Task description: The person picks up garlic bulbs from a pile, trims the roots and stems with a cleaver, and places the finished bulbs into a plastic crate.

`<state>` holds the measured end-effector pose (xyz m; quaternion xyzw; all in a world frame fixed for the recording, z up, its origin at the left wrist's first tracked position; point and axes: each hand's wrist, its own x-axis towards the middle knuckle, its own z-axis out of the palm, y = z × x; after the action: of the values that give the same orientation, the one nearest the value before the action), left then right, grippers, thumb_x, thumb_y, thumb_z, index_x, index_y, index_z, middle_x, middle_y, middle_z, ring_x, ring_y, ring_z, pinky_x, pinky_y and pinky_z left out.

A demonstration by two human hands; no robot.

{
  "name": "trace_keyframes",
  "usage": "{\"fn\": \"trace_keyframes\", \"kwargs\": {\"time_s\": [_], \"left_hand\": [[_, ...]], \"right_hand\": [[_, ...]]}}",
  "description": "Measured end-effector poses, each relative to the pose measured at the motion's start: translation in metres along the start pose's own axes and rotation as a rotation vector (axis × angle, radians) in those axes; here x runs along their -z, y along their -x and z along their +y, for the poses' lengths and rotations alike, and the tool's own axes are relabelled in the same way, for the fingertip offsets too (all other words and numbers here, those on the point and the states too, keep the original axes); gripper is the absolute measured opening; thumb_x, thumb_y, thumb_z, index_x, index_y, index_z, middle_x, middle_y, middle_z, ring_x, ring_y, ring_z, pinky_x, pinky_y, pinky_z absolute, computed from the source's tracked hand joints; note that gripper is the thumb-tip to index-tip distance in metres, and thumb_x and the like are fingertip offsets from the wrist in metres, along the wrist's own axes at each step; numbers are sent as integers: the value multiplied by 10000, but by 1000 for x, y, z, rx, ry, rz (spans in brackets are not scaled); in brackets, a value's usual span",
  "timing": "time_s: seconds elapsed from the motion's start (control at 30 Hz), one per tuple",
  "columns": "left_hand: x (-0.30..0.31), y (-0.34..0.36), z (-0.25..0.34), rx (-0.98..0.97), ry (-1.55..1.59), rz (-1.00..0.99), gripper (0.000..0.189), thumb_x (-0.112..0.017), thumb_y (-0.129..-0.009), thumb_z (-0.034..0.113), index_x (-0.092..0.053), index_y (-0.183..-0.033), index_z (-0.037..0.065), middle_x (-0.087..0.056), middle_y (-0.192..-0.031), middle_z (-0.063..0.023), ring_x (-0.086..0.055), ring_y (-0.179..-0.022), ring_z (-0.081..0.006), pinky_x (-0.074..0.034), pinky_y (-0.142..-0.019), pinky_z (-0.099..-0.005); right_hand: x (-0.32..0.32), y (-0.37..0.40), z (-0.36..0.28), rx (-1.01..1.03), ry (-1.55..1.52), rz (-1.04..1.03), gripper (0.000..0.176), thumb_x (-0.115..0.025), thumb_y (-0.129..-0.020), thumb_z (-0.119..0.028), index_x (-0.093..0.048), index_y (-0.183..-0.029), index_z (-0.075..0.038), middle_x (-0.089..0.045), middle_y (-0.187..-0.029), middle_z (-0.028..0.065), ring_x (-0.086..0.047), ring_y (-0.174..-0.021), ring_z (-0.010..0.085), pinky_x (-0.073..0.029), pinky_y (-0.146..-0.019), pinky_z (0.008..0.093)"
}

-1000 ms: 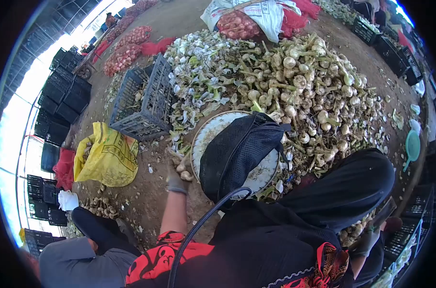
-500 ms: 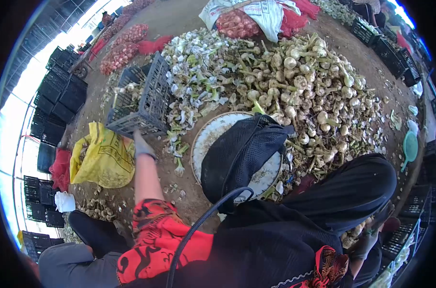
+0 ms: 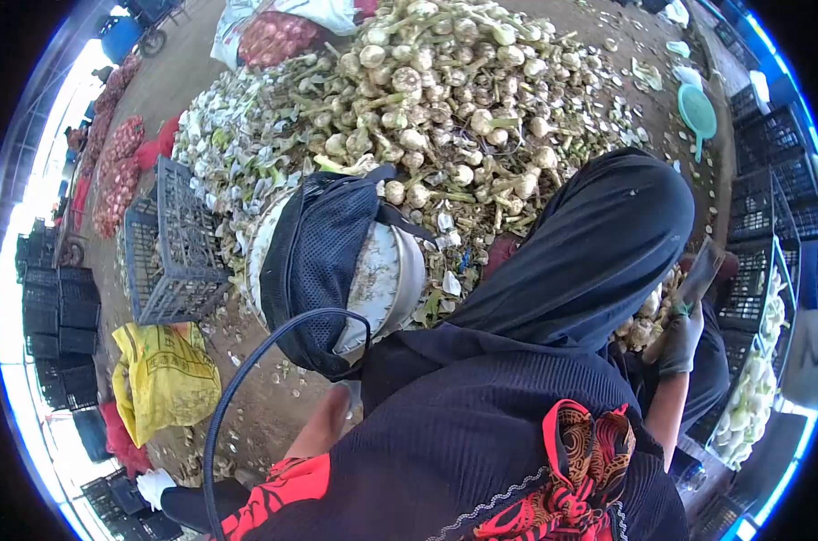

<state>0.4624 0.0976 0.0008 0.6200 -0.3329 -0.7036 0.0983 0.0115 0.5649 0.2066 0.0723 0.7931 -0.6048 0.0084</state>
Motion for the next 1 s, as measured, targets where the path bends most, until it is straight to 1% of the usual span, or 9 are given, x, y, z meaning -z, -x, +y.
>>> {"fn": "trace_keyframes", "kwargs": {"time_s": [0.27,0.47,0.57,0.63,0.73,0.83,0.93,0.97,1.0], "left_hand": [[-101,41,30,-96,-396,-238,380,-579,-950,423,-682,-871,67,-654,-776,-39,-589,-656,-149,-461,-619,-294],[-216,114,72,-317,-729,-385,385,-575,-961,404,-678,-823,60,-652,-758,-33,-582,-647,-134,-453,-611,-280],[-260,118,78,-351,-638,-434,391,-573,-967,395,-675,-800,57,-651,-750,-29,-579,-643,-127,-449,-607,-273],[-280,93,78,-326,-416,-508,439,-546,-989,389,-656,-749,39,-651,-722,-52,-577,-640,-127,-447,-609,-275],[-322,93,109,-410,-515,-574,439,-527,-999,392,-689,-921,-9,-700,-862,-97,-640,-741,-190,-511,-761,-316],[-374,69,127,-476,-543,-541,386,-582,-964,368,-689,-927,-1,-698,-866,-109,-645,-777,-184,-506,-757,-309],[-410,-18,120,-870,-865,-295,479,-593,-913,426,-659,-1062,-25,-705,-1035,-179,-671,-862,-260,-525,-800,-376],[-415,-40,119,-854,-917,-160,483,-613,-892,407,-647,-1093,-31,-700,-1058,-195,-669,-908,-278,-518,-837,-384],[-416,-60,121,-834,-966,-26,494,-632,-871,387,-635,-1125,-37,-694,-1082,-211,-667,-955,-296,-511,-873,-393]], "right_hand": [[35,9,7,-17,-87,75,201,-664,-922,-195,-629,-1056,-50,-535,-727,-40,-464,-569,63,-365,-523,223],[53,12,15,-54,-201,183,176,-690,-919,-213,-619,-999,-73,-513,-699,-48,-466,-557,66,-362,-519,219],[53,15,9,-63,-220,209,165,-688,-919,-205,-616,-987,-72,-507,-699,-45,-466,-560,66,-361,-522,217],[55,16,6,-82,-240,200,166,-689,-918,-207,-610,-974,-72,-509,-708,-38,-468,-562,71,-359,-522,216],[56,17,7,-81,-276,211,169,-684,-920,-214,-608,-975,-74,-510,-716,-36,-478,-581,72,-369,-535,220],[59,19,3,-129,-266,220,165,-677,-924,-209,-609,-982,-71,-514,-727,-34,-484,-598,74,-378,-550,223],[56,19,-1,-132,-261,268,173,-674,-925,-208,-611,-991,-61,-521,-748,-26,-497,-619,79,-383,-557,220],[55,19,-1,-132,-257,297,179,-674,-925,-209,-614,-998,-57,-522,-751,-25,-499,-623,79,-383,-556,219],[64,19,9,-194,-293,229,254,-672,-935,-237,-661,-1099,-42,-510,-791,-42,-469,-636,57,-379,-558,196]]}}
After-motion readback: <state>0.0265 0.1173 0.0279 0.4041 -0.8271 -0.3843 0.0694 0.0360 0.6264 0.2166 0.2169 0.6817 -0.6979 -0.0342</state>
